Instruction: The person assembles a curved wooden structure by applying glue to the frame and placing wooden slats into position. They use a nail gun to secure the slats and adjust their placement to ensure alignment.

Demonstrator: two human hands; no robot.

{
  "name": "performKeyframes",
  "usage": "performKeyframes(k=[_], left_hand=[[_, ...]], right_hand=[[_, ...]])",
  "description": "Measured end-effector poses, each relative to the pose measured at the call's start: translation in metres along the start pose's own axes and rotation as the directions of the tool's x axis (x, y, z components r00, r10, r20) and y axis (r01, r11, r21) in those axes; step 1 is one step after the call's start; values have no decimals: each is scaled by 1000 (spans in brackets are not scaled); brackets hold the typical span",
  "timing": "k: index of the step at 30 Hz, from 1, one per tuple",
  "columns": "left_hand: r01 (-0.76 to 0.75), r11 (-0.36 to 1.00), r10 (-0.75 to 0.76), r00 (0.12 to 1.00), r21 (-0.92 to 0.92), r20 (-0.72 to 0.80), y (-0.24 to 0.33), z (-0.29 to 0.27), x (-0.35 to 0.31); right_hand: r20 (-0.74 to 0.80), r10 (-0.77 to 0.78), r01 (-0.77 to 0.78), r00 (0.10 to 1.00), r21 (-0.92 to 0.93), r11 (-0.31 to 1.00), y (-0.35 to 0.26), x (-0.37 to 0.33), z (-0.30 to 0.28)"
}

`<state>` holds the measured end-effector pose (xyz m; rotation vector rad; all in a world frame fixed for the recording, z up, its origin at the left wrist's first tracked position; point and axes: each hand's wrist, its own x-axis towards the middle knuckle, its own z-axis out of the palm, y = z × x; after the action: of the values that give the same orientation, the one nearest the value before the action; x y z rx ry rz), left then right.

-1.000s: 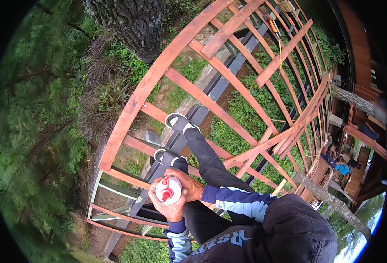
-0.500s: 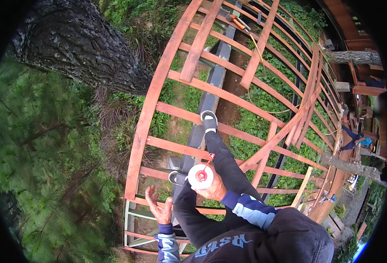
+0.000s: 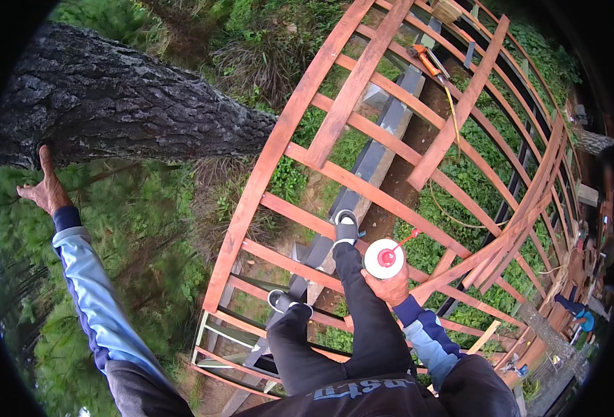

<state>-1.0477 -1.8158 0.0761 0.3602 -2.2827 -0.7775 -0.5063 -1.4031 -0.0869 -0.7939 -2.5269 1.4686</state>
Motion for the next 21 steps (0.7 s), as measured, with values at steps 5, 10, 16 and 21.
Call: performKeyframes(k=[5,10,16,21], left_hand=[[26,990,-33,998,139,47,23,57,42],[1,863,101,979,506,-175,-11,94,63],[-103,883,199,965,458,-168,-36,95,60],[-128,900,201,970,417,-136,-21,85,39]], right_hand=[[-46,5,-10,999,-110,994,33,54,-56],[-100,36,-59,994,-233,971,32,86,-75],[-142,117,-144,983,-193,971,-14,115,-63],[-208,103,-139,973,-165,976,-49,157,-48]])
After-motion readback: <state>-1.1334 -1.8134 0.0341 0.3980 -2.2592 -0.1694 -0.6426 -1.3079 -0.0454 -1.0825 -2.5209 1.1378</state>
